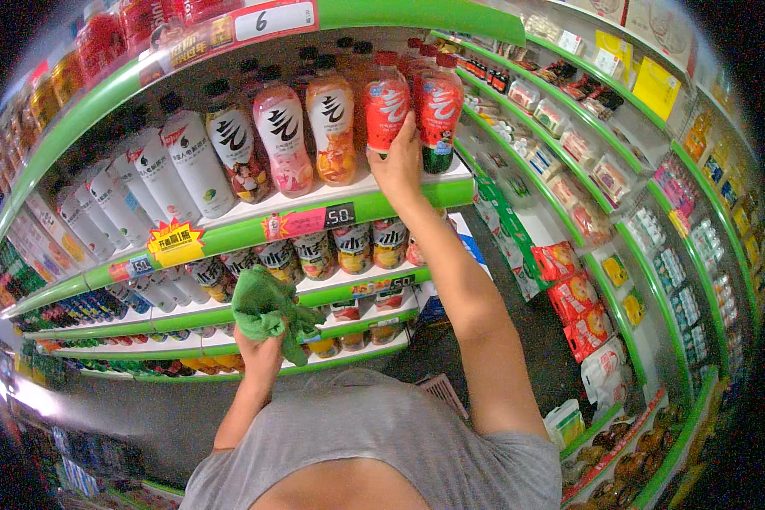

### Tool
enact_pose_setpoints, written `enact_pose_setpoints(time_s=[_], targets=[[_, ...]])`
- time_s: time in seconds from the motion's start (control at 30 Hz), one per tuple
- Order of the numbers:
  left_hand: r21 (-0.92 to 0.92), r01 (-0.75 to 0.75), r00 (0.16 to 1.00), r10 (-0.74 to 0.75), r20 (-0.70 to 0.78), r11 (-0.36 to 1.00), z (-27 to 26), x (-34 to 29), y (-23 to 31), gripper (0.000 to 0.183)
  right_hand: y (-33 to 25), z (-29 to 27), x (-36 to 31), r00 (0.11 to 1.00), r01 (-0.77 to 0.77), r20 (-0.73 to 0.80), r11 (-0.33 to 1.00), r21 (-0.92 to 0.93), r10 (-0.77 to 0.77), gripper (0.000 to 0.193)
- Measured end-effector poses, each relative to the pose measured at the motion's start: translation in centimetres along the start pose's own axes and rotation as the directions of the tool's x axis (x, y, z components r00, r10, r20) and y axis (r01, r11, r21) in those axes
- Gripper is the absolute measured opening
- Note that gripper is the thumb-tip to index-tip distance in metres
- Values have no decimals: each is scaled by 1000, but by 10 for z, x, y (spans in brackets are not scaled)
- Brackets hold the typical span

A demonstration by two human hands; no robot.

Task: The person wipes the surfaces of beverage bottles and cans on a store shelf using a green cloth. They pick up each item, wipe it, and return it to the shelf, working along the aisle.

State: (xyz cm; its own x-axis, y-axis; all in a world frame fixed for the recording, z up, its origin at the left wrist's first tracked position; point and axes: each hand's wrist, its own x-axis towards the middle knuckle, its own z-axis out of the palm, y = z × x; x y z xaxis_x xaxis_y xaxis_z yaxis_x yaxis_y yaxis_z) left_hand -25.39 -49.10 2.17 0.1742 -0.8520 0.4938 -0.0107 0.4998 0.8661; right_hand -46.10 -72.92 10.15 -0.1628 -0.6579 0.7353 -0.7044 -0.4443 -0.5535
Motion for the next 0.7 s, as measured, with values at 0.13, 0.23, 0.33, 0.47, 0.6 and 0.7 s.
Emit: enact_pose_setpoints(time_s=[0.13, 0.23, 0.33, 0.47, 0.6, 0.7], targets=[[-10, -10, 1000, 10, -2, 1000, -2, -2, 2, 46, -2, -1, -1, 1000, -27, -14, 999, -35, 26, 90], [-69, -4, 1000, 3, -11, 998, -2, -3, 3, 46, -3, -4, -5, 997, -9, -80, 997, -75, 3, 87], [-101, -4, 999, 0, -39, 995, -5, -4, -2, 45, -20, -6, -21, 973, 147, -170, 987, -72, -157, 82], [-108, 21, 999, -24, -32, 994, -5, -6, 2, 44, -43, 4, -37, 968, 249, -64, 953, 173, -241, 80], [-90, -12, 998, 7, -57, 996, -8, -9, 0, 42, -45, 31, -26, 995, 87, 18, 963, 255, -95, 84], [-81, 29, 996, -36, -82, 996, -11, -13, 0, 40, -38, 51, -12, 992, 106, -91, 982, 157, -93, 83]])
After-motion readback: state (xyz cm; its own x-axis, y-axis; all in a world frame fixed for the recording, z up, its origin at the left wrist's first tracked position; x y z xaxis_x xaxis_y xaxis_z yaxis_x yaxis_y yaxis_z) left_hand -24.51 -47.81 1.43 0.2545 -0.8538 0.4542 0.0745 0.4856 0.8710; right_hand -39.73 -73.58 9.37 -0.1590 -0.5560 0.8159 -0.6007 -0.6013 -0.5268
